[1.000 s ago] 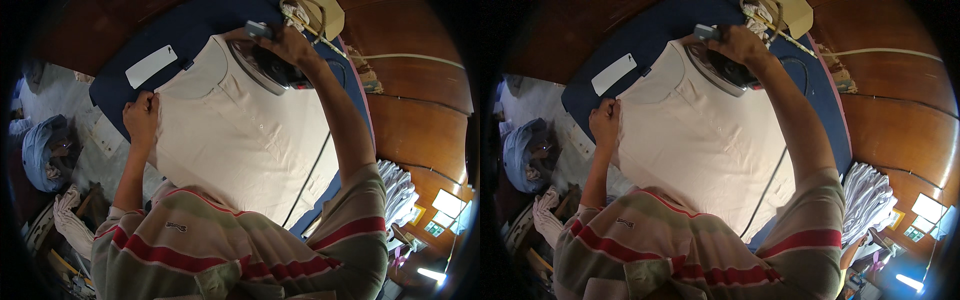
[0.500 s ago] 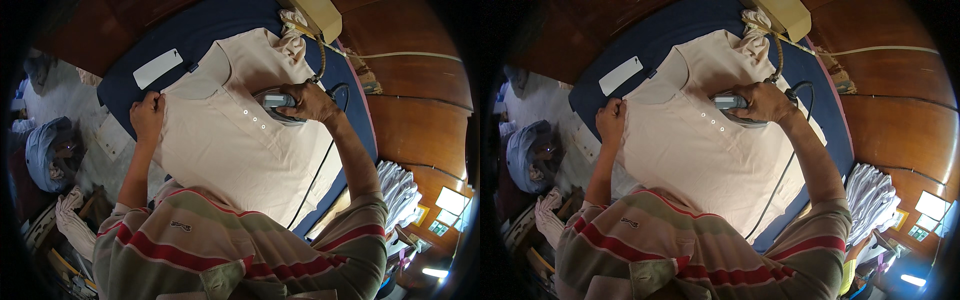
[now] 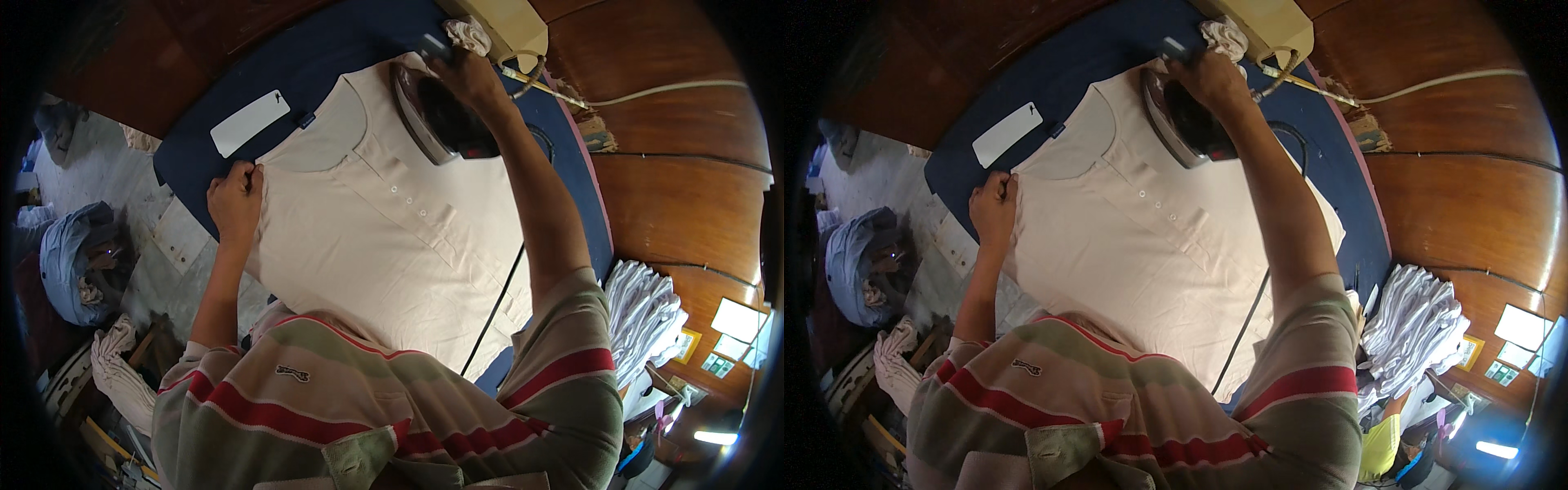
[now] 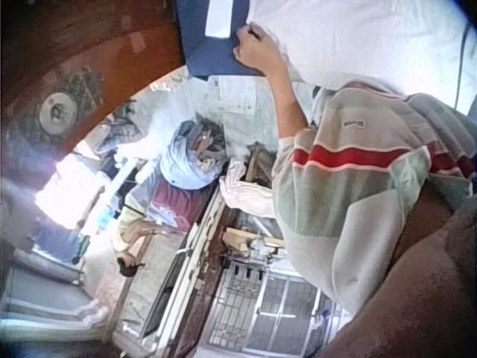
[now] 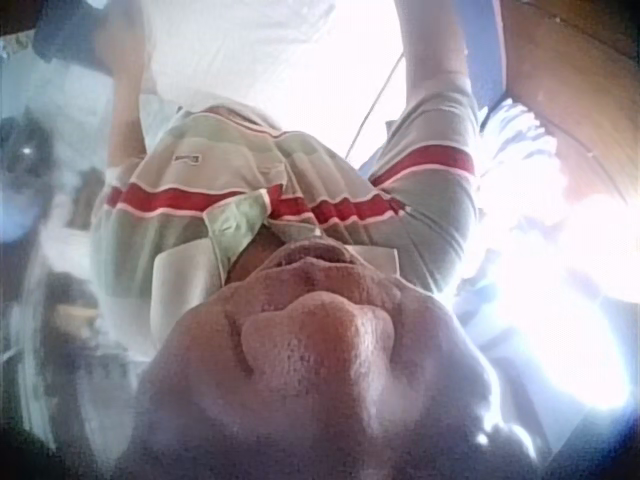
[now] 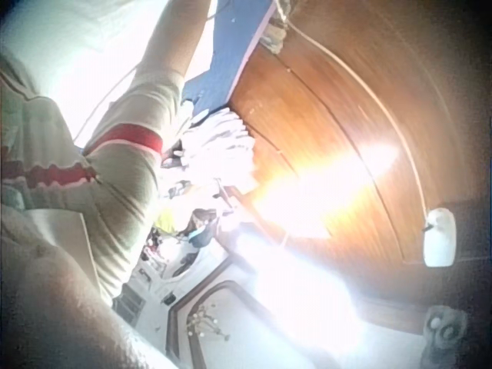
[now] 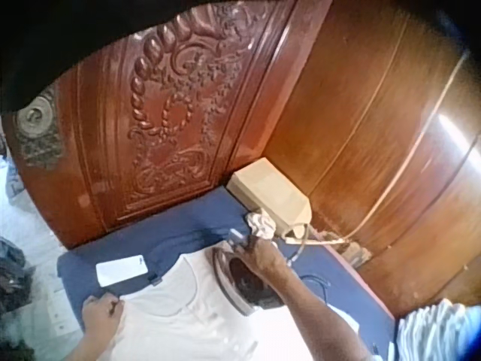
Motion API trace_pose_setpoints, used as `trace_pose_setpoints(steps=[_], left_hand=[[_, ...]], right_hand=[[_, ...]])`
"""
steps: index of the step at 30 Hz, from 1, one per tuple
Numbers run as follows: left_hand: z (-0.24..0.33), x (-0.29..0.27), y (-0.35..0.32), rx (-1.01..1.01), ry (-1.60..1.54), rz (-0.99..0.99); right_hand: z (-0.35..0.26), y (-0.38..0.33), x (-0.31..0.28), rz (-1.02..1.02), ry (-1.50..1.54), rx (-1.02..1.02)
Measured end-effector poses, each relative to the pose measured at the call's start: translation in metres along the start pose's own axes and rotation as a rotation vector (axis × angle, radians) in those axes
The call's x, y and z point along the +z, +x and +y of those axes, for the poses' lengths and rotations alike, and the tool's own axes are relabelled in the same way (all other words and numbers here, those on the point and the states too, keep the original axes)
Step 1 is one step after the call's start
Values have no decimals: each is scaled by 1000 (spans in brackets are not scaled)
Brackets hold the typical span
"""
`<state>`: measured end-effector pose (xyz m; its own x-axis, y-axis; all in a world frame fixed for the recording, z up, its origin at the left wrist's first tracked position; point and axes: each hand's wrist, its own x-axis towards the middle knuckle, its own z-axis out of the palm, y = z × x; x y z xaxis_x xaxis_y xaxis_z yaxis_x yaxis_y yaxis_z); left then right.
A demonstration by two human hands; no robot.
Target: The person irons a light-colored garment on a workstation using a steam iron. The person spreads the fabric, moves the iron across several sections including the sleeves and main body, and repositions the garment multiple times to flatten creases.
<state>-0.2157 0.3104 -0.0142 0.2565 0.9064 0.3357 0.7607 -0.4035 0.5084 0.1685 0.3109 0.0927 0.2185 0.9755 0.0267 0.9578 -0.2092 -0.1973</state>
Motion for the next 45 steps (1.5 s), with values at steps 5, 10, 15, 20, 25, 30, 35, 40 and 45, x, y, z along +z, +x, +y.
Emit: trace_pose_setpoints(steps=[5, 10, 15, 20, 25, 30, 35, 40, 45], left_hand=[[2, -3, -2, -6, -26, -8], [3, -1, 0, -32, -22, -26], [3, -3, 2, -36, -18, -47], [7, -8, 7, -96, -78, -118], [10, -29, 2, -226, -206, -220], [-5, -41, -57, -164, 6, 34], [-16, -48, -98, -210, -23, 137], [-18, -48, -105, -348, -352, 14], [-36, -36, -110, -455, -678, 35]], right_hand=[[23, 58, 26, 67, -421, -163], [6, 48, -1, -32, -143, -79], [-45, -49, -41, -101, 137, -58], [-94, -129, -58, -281, 94, 33], [-138, -157, -50, -332, 76, 9], [-194, -158, -30, -302, 114, -74], [-233, -138, 6, -260, 167, -100], [-253, -109, 11, -198, 168, -44], [-264, -136, 13, -333, 112, -204]])
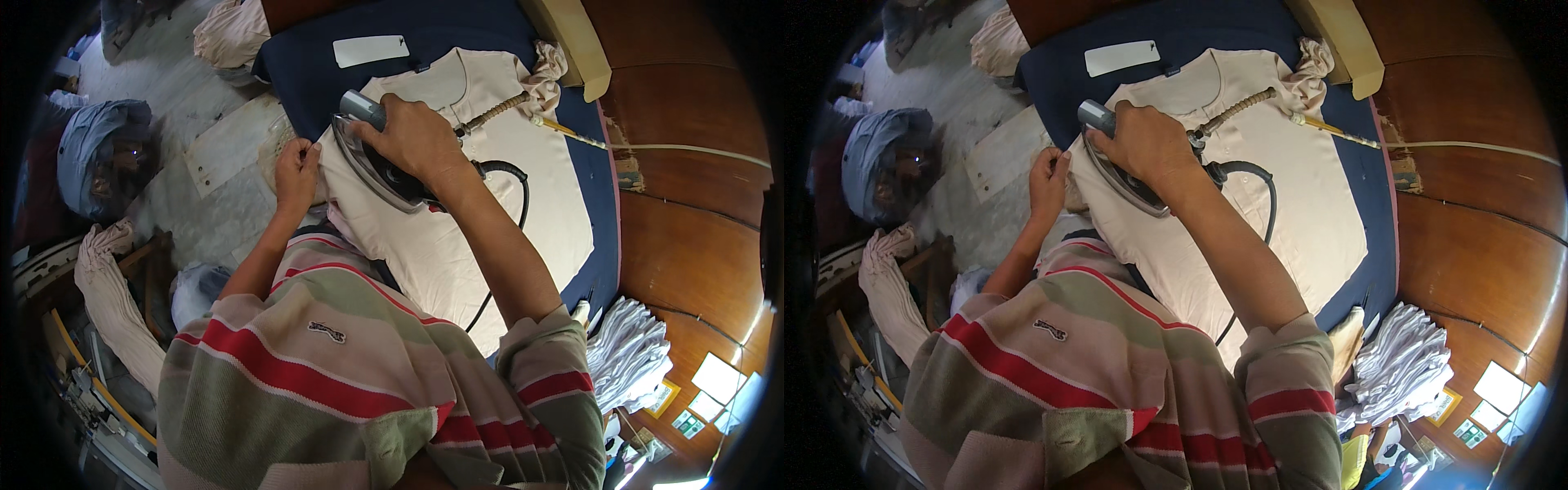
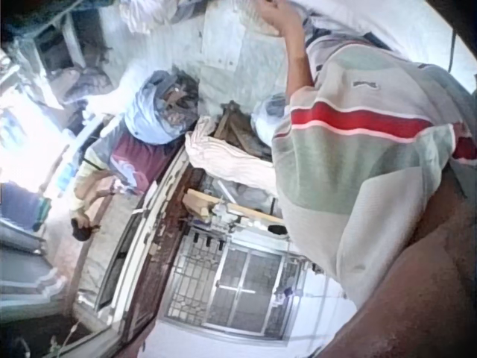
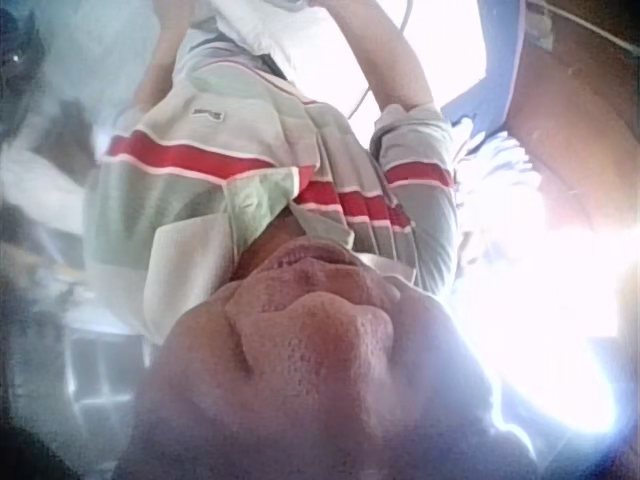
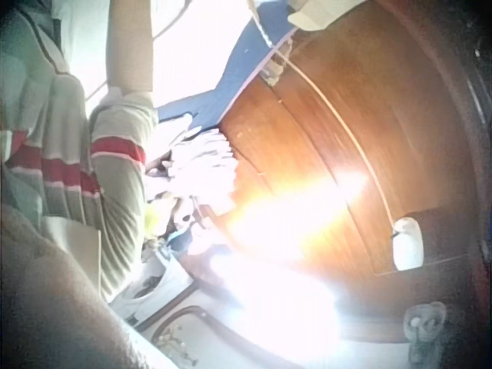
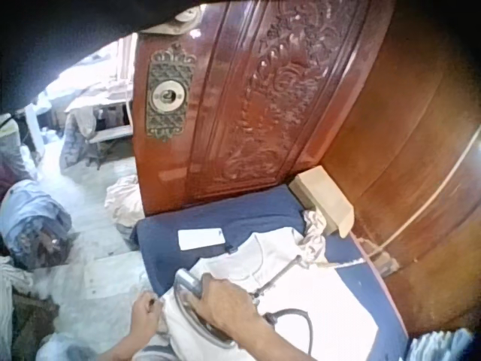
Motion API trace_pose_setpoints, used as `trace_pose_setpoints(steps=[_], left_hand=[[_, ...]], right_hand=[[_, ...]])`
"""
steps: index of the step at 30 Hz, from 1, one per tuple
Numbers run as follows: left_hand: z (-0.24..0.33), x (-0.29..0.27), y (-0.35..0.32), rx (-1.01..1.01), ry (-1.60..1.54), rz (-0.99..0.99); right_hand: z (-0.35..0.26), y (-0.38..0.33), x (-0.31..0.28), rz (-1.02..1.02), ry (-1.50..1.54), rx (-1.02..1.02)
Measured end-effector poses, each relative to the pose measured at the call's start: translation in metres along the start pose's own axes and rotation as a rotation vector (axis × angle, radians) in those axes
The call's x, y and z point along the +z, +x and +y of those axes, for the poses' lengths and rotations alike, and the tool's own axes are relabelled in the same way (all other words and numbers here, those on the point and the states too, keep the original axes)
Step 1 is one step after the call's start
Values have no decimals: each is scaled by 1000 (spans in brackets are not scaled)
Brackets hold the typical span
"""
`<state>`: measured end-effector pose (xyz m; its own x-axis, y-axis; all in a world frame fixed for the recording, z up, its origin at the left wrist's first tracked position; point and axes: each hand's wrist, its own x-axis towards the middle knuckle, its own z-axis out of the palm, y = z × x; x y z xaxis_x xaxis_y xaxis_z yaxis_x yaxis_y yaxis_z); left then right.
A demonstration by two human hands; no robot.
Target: The person irons a light-colored garment on a workstation using a steam iron. The person spreads the fabric, moves the iron across several sections including the sleeves and main body, and repositions the garment multiple times to flatten creases.
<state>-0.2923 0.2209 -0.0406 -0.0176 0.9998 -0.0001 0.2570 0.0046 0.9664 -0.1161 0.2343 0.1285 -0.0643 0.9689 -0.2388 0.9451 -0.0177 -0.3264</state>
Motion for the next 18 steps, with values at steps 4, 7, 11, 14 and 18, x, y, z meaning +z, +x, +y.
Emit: trace_pose_setpoints(steps=[4, 7, 11, 14, 18], left_hand=[[-8, -1, -1, -74, -88, -38], [-4, -1, -1, -18, -14, -25], [-1, -1, -1, 92, 140, 49], [17, 8, 2, 486, 415, 200], [22, 10, 16, 586, 664, -2]], right_hand=[[5, 22, 3, 137, -17, -12], [0, 7, 3, 99, -6, -13], [2, -22, 3, 38, 14, 23], [22, -56, 13, 31, 26, 97], [40, -149, 18, -22, 80, 266]])
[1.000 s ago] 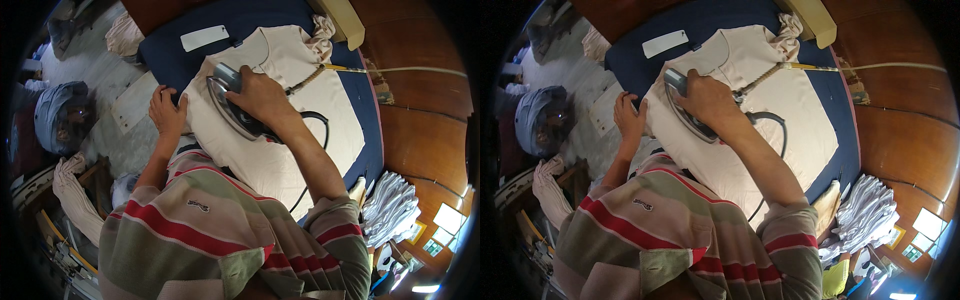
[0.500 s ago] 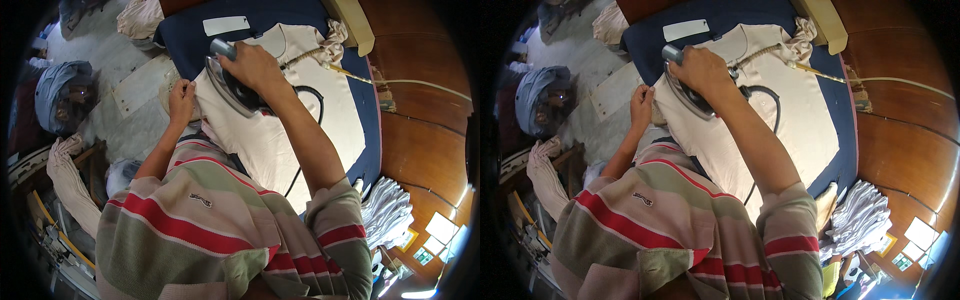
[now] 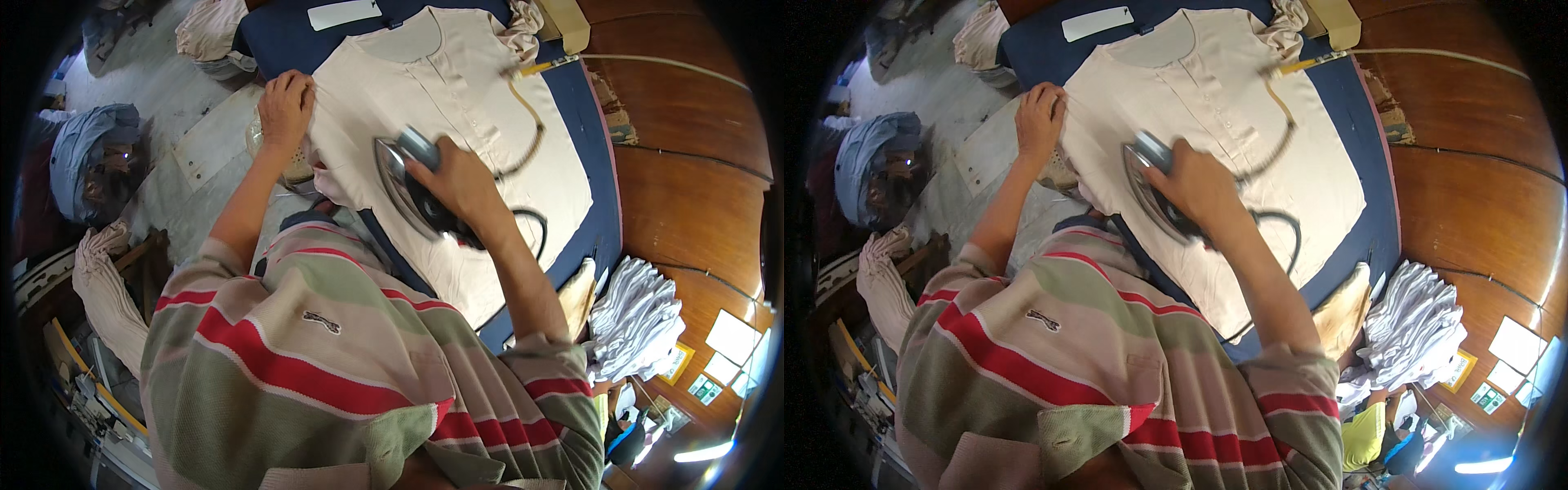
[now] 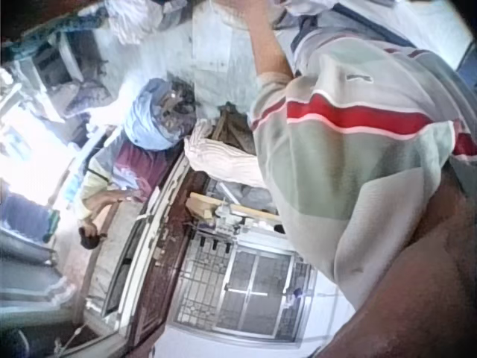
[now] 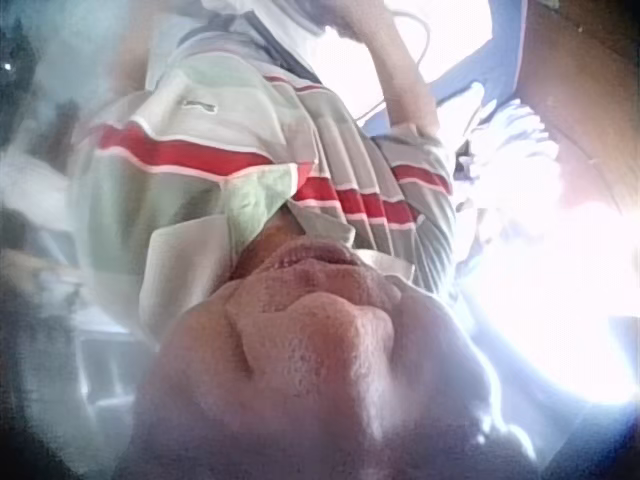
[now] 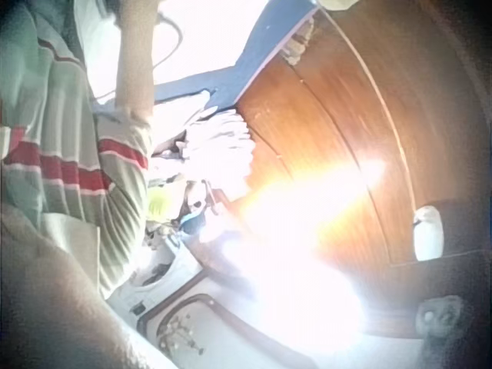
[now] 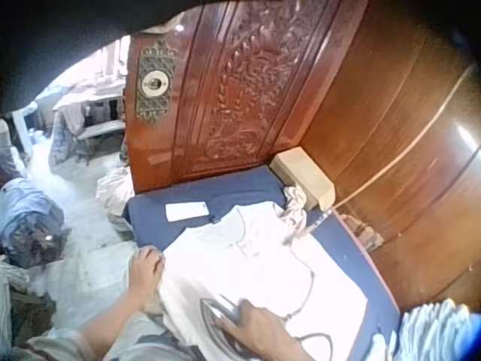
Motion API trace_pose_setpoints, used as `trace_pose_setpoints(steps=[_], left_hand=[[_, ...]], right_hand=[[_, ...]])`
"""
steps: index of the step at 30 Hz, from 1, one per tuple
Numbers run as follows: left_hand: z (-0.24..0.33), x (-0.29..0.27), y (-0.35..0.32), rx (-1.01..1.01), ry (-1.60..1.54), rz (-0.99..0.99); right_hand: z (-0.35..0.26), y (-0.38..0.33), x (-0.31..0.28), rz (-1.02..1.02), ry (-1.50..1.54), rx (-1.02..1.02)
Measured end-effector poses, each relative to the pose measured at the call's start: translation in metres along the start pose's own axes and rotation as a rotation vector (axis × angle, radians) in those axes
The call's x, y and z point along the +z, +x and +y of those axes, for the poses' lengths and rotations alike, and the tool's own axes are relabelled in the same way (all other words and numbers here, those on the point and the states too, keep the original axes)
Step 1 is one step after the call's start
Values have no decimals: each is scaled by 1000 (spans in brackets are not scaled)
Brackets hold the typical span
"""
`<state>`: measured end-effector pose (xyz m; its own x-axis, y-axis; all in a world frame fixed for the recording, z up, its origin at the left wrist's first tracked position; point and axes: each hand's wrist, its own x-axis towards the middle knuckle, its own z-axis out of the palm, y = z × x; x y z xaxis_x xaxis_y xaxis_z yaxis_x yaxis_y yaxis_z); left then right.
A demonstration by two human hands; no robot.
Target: The person irons a light-colored garment on a workstation using a steam iron. The person spreads the fabric, moves the iron across several sections including the sleeves and main body, and repositions the garment multiple times to flatten creases.
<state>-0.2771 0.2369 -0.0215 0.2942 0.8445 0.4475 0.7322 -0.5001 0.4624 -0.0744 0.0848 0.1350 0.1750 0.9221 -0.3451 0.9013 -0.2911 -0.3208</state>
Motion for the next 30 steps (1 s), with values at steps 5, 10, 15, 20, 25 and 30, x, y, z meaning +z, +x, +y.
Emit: trace_pose_setpoints(steps=[5, 10, 15, 20, 25, 30], left_hand=[[-26, 14, 12, 8, -148, -12], [2, -1, 32, 55, 123, -142], [10, 27, 58, 254, 332, -417], [7, 26, 60, 220, 299, -435], [3, 28, 58, 235, 279, -421], [-1, 29, 62, 232, 234, -370]], right_hand=[[47, -72, 3, 69, 200, 350], [58, -55, 7, 207, 242, 294], [25, 22, -5, 205, 202, 197], [-7, 83, -13, 216, 156, 117], [-32, 102, -20, 193, 119, 94], [-35, 105, -23, 207, 119, 56]])
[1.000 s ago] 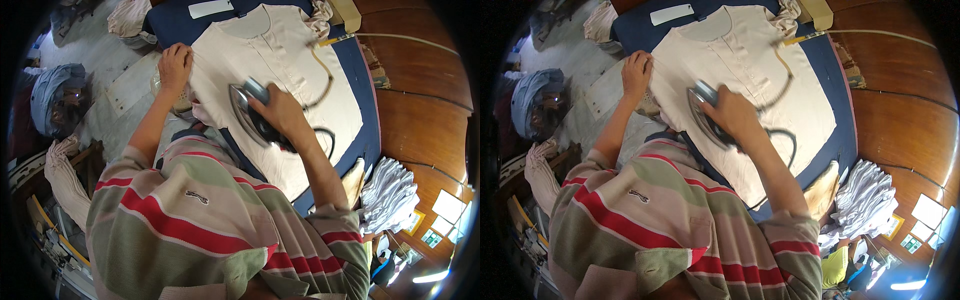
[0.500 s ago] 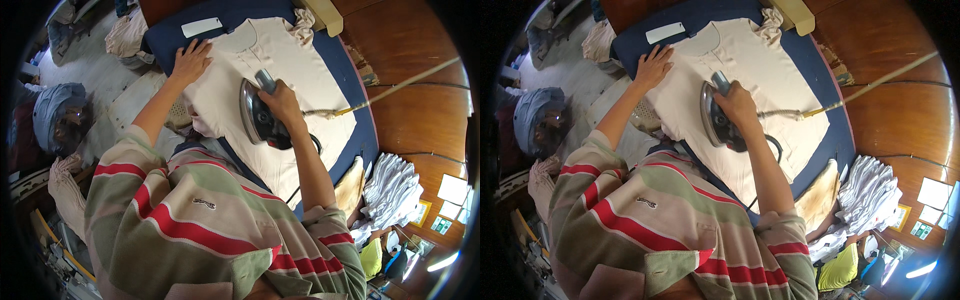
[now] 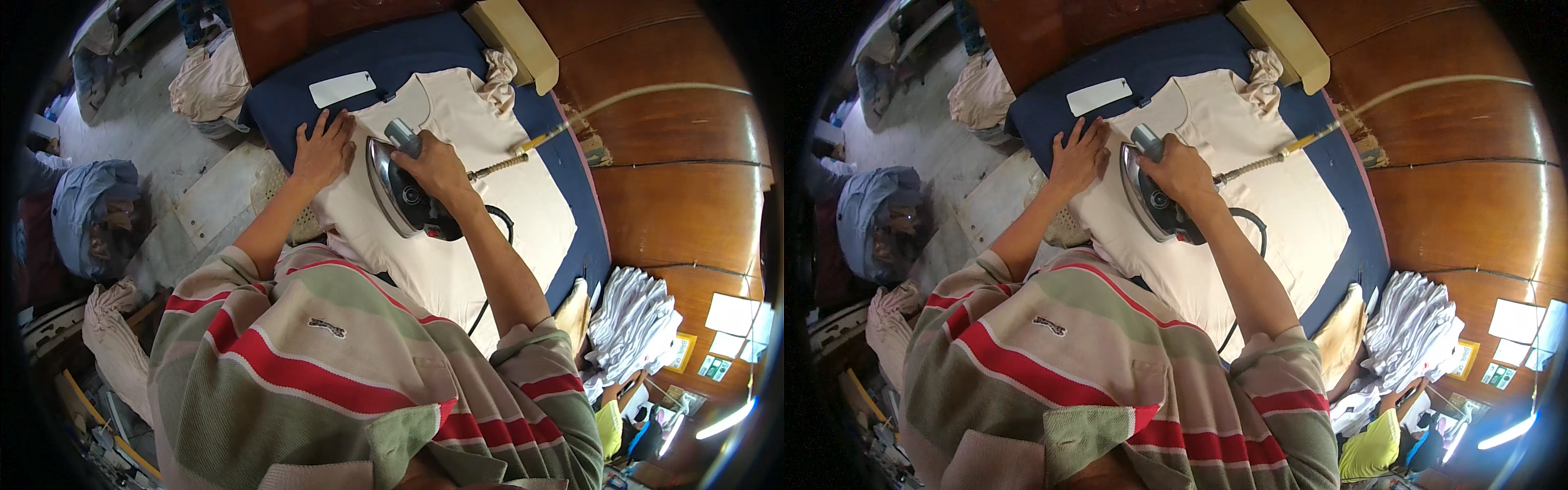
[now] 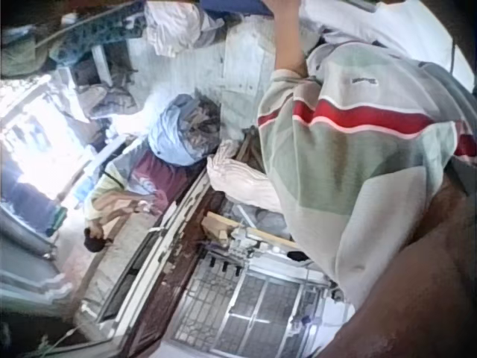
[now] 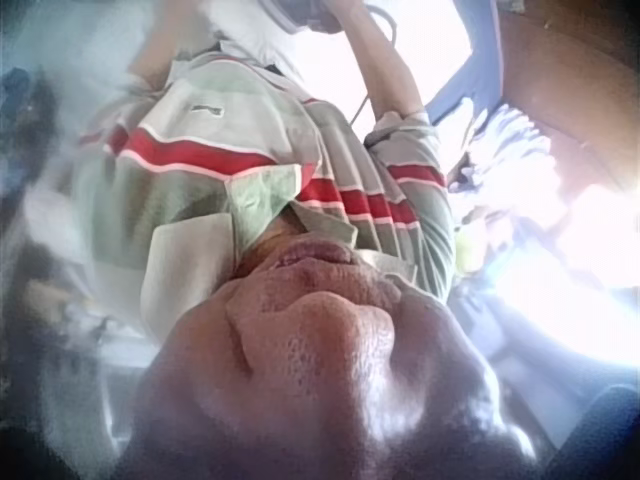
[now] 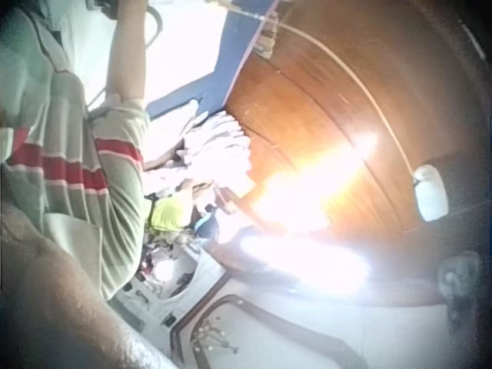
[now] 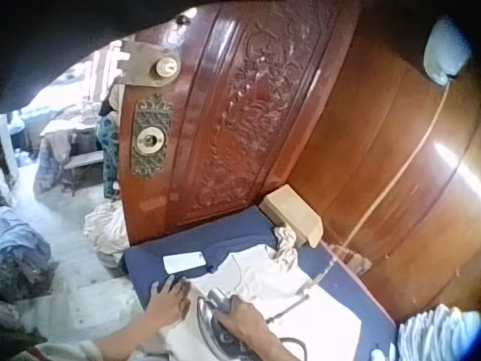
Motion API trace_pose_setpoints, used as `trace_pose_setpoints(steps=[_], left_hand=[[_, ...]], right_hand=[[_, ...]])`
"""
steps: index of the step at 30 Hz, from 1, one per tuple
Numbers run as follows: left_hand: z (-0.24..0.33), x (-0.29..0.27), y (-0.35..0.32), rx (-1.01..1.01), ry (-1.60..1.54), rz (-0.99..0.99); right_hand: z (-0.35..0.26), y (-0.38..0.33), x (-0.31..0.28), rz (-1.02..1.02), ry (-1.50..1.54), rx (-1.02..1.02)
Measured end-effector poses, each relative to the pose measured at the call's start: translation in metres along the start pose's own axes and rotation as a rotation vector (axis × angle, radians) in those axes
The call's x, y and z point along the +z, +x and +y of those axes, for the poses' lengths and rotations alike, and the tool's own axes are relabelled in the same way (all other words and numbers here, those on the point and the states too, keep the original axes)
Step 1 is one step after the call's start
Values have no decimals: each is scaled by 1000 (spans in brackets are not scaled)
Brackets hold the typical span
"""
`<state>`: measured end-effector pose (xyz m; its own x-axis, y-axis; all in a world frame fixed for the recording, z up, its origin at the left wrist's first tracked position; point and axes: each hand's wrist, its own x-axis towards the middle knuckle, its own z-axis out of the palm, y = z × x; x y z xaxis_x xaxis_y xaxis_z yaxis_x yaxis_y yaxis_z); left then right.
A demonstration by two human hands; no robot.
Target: The person irons a light-colored garment on a workstation using a steam iron. The person spreads the fabric, moves the iron across several sections including the sleeves and main body, and repositions the garment multiple times to flatten creases.
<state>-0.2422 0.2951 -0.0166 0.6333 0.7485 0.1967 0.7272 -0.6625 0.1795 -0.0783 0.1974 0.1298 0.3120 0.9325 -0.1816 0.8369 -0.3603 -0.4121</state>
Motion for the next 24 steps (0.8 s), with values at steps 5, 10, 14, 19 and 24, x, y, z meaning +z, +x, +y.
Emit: trace_pose_setpoints(steps=[5, 10, 14, 19, 24], left_hand=[[1, -19, 26, -290, -335, 85], [-4, -11, 42, -266, -225, 99], [-8, -2, 44, -243, -173, 157], [-12, -1, 46, -223, -237, 142], [-13, -5, 48, -240, -283, 128]], right_hand=[[-12, 19, -7, 37, 6, 73], [-21, 53, 4, 111, -50, 24], [-24, 67, 4, 89, -64, 27], [-21, 58, 8, 76, -102, -25], [-24, 60, 6, 90, -105, -55]])
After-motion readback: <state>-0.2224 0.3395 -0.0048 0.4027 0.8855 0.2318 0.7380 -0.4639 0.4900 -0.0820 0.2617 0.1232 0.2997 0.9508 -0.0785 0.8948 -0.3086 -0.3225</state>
